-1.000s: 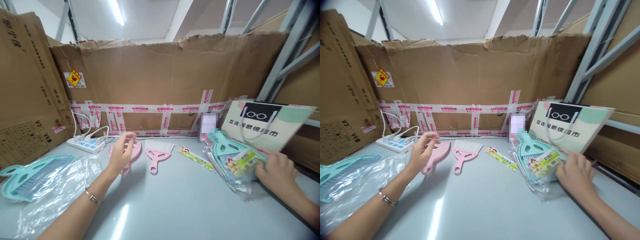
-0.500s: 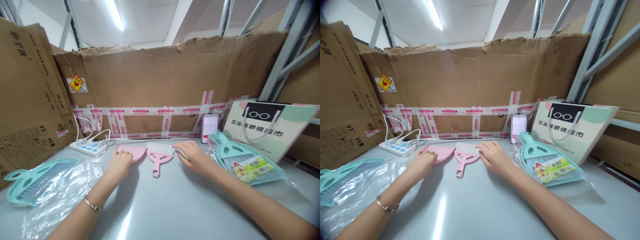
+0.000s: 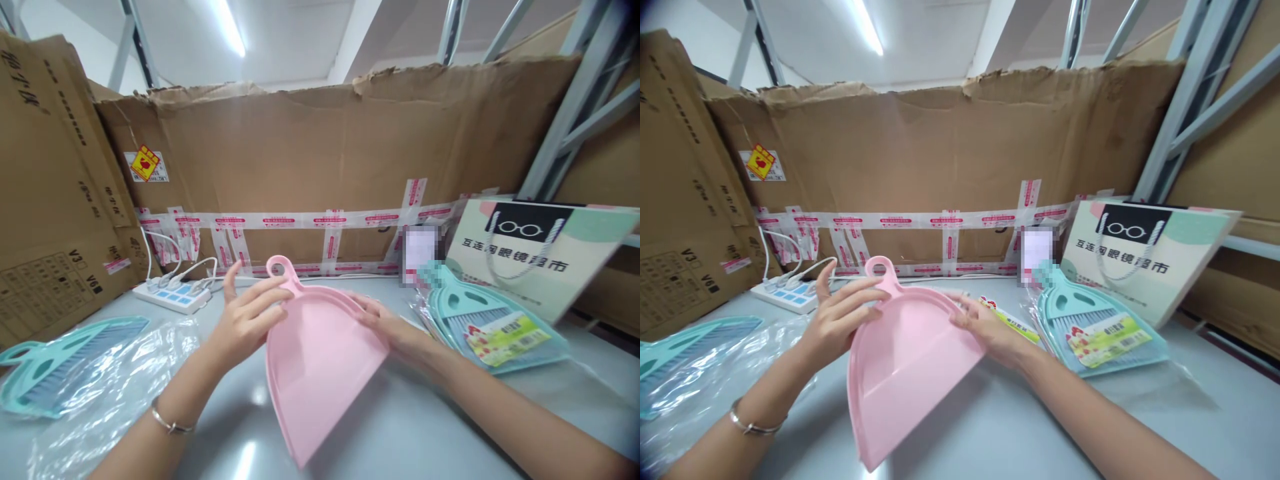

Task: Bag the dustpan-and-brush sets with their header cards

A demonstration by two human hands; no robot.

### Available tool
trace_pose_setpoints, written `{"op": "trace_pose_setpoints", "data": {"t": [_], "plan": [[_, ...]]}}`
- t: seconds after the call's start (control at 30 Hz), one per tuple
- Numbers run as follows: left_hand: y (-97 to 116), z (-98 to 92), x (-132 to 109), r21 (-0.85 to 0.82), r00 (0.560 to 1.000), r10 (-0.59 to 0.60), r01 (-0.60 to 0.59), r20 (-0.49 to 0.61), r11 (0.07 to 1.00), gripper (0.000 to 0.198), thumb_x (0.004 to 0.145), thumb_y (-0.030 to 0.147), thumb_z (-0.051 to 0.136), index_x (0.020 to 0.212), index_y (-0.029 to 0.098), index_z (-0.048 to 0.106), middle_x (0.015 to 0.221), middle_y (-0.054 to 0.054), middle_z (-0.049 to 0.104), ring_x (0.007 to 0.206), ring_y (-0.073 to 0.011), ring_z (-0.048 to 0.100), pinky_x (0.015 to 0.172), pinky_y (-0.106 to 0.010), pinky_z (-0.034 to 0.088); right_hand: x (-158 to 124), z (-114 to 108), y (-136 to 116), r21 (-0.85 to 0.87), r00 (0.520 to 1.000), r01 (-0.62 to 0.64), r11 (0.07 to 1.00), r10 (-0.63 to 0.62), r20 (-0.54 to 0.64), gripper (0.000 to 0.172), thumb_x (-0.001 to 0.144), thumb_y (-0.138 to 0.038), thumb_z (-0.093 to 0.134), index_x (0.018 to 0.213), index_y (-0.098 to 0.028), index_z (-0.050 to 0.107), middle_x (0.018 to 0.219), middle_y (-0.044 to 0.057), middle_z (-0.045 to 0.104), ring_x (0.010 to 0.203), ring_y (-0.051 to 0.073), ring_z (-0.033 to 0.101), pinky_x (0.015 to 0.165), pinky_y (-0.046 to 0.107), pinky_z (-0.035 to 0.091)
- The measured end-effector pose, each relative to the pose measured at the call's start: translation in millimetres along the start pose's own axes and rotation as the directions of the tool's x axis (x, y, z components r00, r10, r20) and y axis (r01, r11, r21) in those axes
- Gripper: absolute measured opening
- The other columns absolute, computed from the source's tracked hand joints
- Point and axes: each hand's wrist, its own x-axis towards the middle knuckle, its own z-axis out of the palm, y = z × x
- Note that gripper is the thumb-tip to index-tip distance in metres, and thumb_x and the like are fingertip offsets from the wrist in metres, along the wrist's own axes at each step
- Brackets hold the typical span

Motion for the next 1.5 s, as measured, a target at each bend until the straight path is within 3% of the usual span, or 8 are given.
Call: {"op": "trace_pose_setpoints", "data": {"t": [0.17,0.37,0.53,0.77,0.93,1.13,1.27,1.5], "plan": [[3.0,7.9,3.3,-0.373,0.925,-0.363,0.300,-0.111,0.878,0.023,0.082,0.033,0.050,0.103,0.028,0.059,0.130,-0.007,0.049,0.120,-0.0240,0.044,0.103,-0.051,0.026,-4.3,13.1,6.3,0.057,0.993,-0.021,0.998,0.027,-0.115,0.039,0.061,-0.040,0.071,0.090,-0.015,0.061,0.075,0.003,0.067,0.066,0.017,0.063,0.059,0.027,0.049],[6.2,20.2,1.8,-0.668,0.638,-0.591,0.713,0.493,0.214,0.036,0.078,0.045,0.052,0.103,0.021,0.060,0.097,-0.008,0.065,0.083,-0.0221,0.062,0.066,-0.033,0.051,-1.1,21.1,9.6,-0.061,0.937,0.123,0.991,-0.136,-0.320,0.043,0.061,-0.044,0.071,0.094,-0.018,0.060,0.084,0.004,0.068,0.078,0.020,0.062,0.065,0.030,0.049],[-6.5,23.0,-1.1,-0.734,0.499,-0.837,0.652,0.224,0.191,0.028,0.068,0.037,0.063,0.085,0.014,0.062,0.075,-0.001,0.062,0.066,-0.0147,0.056,0.057,-0.024,0.044,5.8,8.5,9.5,-0.226,0.923,0.192,0.955,-0.254,-0.290,0.038,0.081,-0.050,0.044,0.106,-0.022,0.052,0.093,0.006,0.064,0.084,0.019,0.061,0.071,0.034,0.049],[-34.6,17.1,-4.7,-0.830,0.309,-0.938,0.473,-0.157,0.294,0.031,0.067,0.035,0.064,0.091,0.015,0.060,0.083,-0.002,0.060,0.072,-0.0127,0.054,0.064,-0.022,0.043,39.9,5.9,4.4,-0.838,0.835,0.508,-0.200,-0.124,0.536,0.047,0.074,0.000,0.044,0.110,-0.027,0.055,0.113,0.010,0.055,0.090,0.021,0.054,0.074,0.035,0.037],[-31.7,22.6,-8.2,-0.772,0.347,-0.917,0.522,-0.196,0.362,0.033,0.070,0.038,0.061,0.095,0.016,0.061,0.085,-0.003,0.061,0.076,-0.0157,0.055,0.069,-0.026,0.043,63.6,33.9,-13.0,-0.627,0.753,0.642,-0.441,0.211,0.623,0.020,0.077,-0.009,0.051,0.088,-0.022,0.062,0.102,0.009,0.058,0.085,0.021,0.053,0.068,0.033,0.034],[-40.7,14.1,-8.7,-0.695,0.350,-0.854,0.499,-0.384,0.517,0.027,0.075,0.036,0.056,0.094,0.017,0.059,0.087,-0.003,0.060,0.079,-0.0153,0.053,0.073,-0.026,0.041,69.1,40.4,-48.6,-0.644,0.692,0.708,-0.288,0.104,0.714,0.002,0.074,-0.020,0.060,0.073,-0.019,0.060,0.085,0.005,0.056,0.075,0.015,0.048,0.067,0.030,0.032],[-48.5,9.6,-10.3,-0.615,0.323,-0.840,0.574,-0.437,0.541,0.019,0.077,0.035,0.052,0.086,0.018,0.056,0.077,0.000,0.054,0.072,-0.0132,0.049,0.068,-0.024,0.040,54.1,33.5,-92.4,-0.762,0.759,0.634,0.136,-0.301,0.578,0.009,0.080,-0.017,0.050,0.072,-0.017,0.055,0.080,0.002,0.055,0.072,0.012,0.046,0.067,0.027,0.034],[-17.6,16.6,-2.4,-0.766,0.473,-0.864,0.615,0.170,0.186,0.041,0.068,0.021,0.056,0.108,0.024,0.055,0.099,-0.001,0.061,0.079,-0.0165,0.056,0.068,-0.026,0.044,24.5,33.1,-106.8,-0.556,0.916,0.397,0.730,-0.273,0.295,0.008,0.080,-0.020,0.045,0.075,-0.018,0.050,0.073,-0.001,0.053,0.065,0.010,0.050,0.061,0.025,0.040]]}}
